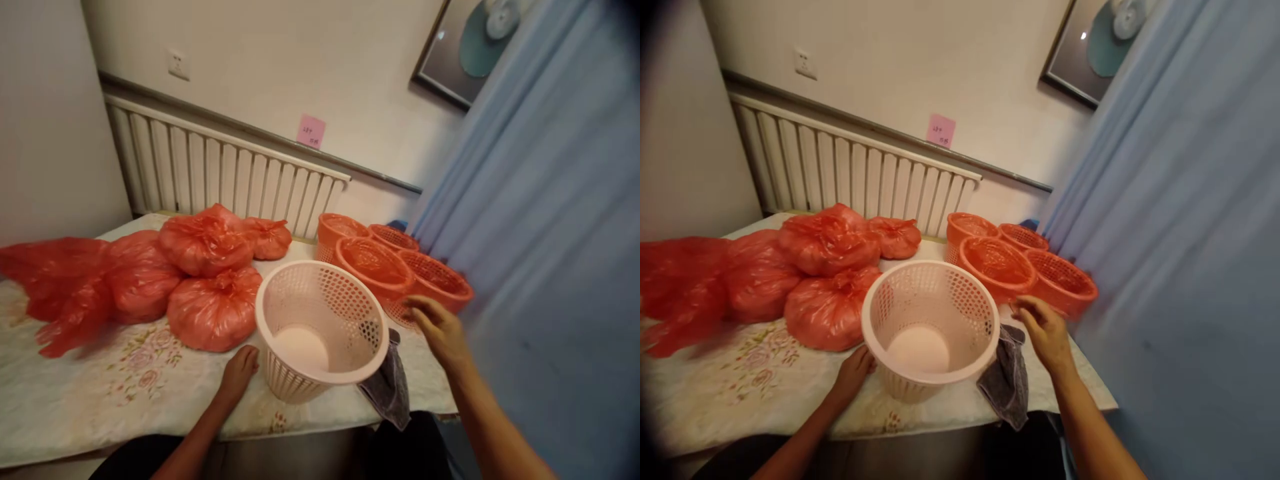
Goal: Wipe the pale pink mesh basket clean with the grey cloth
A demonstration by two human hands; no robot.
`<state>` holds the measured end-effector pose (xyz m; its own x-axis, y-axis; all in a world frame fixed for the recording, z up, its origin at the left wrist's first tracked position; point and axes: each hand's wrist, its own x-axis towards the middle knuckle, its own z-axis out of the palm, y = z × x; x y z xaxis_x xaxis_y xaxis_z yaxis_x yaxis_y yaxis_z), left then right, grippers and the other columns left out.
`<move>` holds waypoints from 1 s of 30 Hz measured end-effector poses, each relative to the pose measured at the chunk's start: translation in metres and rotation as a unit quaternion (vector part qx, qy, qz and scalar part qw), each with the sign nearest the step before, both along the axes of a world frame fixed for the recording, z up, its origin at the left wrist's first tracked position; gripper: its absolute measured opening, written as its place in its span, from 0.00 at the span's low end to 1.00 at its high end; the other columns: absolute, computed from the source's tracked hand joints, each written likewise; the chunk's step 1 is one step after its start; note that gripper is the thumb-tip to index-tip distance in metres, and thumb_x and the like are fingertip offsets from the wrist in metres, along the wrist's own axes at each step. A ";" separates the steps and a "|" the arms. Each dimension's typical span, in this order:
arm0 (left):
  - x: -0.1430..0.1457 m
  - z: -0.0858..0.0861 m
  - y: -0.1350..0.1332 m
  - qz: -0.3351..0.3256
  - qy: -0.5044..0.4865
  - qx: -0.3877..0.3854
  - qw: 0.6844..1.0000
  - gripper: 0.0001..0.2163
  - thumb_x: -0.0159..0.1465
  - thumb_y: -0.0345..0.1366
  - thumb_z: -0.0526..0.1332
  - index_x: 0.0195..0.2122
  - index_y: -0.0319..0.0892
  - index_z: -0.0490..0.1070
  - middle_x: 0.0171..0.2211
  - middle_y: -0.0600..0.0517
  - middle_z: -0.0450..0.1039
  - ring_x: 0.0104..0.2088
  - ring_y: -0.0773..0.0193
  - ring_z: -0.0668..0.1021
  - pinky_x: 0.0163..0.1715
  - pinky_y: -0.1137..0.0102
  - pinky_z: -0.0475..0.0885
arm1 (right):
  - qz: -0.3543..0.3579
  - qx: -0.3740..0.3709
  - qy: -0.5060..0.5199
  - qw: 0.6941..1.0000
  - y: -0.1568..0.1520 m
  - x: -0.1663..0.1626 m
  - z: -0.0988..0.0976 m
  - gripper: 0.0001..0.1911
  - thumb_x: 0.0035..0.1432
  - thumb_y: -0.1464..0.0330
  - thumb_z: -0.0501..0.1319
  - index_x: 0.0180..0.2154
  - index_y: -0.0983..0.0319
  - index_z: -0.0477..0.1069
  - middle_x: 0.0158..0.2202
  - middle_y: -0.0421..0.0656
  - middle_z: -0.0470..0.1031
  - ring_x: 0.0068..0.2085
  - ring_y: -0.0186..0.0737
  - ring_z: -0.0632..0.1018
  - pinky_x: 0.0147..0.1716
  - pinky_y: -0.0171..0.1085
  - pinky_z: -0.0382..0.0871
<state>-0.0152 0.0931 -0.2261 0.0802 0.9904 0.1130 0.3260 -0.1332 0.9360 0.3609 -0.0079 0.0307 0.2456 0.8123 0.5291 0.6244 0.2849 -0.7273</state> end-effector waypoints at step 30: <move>0.015 -0.001 -0.057 0.134 0.398 0.044 0.907 0.12 0.64 0.34 0.52 0.45 0.41 0.71 0.43 0.43 0.74 0.45 0.53 0.76 0.40 0.63 0.68 | -0.193 -0.149 -0.146 0.959 0.041 0.096 -0.251 0.28 0.55 0.63 0.56 0.56 0.70 0.62 0.56 0.57 0.66 0.58 0.54 0.67 0.58 0.47 0.57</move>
<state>0.0002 0.0364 -0.2271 -0.0703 0.9763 0.2048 0.9251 -0.0130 0.3796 0.4565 0.0330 -0.2206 0.4353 0.8164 0.3795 0.8308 -0.2018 -0.5188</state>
